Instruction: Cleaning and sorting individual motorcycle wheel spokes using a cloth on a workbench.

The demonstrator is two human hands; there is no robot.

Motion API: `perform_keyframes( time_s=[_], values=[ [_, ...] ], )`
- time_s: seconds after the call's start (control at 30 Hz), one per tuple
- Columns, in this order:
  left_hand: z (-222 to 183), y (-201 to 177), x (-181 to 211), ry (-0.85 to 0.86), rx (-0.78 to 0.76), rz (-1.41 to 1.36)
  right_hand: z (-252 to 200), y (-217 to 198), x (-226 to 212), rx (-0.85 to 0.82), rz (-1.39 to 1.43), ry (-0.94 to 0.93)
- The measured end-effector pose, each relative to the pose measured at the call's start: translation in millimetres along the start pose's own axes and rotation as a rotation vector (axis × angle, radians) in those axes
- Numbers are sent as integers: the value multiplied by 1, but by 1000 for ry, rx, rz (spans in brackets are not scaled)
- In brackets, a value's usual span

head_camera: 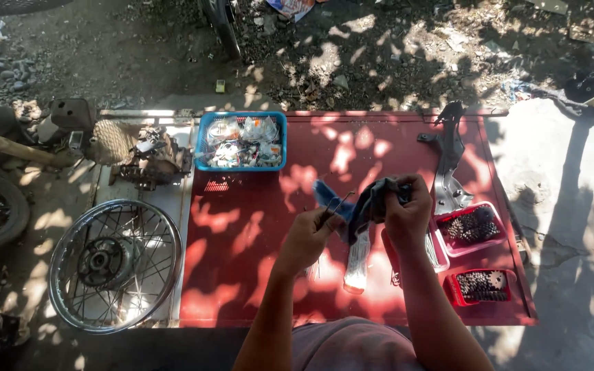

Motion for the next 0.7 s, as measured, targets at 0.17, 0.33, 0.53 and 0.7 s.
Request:
perform_keyframes(
  time_s=[0.17, 0.33, 0.53, 0.7],
  values=[
    [2, 5, 12, -119, 52, 94, -7, 15, -37, -132, 212, 204],
    [4, 22, 10, -102, 46, 49, -31, 34, -4, -383, 5, 217],
    [-2, 25, 45, -87, 99, 234, -15, 8, -9, -228, -168, 29],
    [-3, 20, 47, -190, 258, 459, 1, -15, 0, 204, 631, 285]
  ],
)
Point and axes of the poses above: each hand's wrist, its own z-axis towards the middle knuckle, its own y-axis out of the palm, x = y × z, the point moved 5 cm from there along z, towards the middle knuckle, and after that the axes turned 11 degrees about -z, right-handed, at the moved point
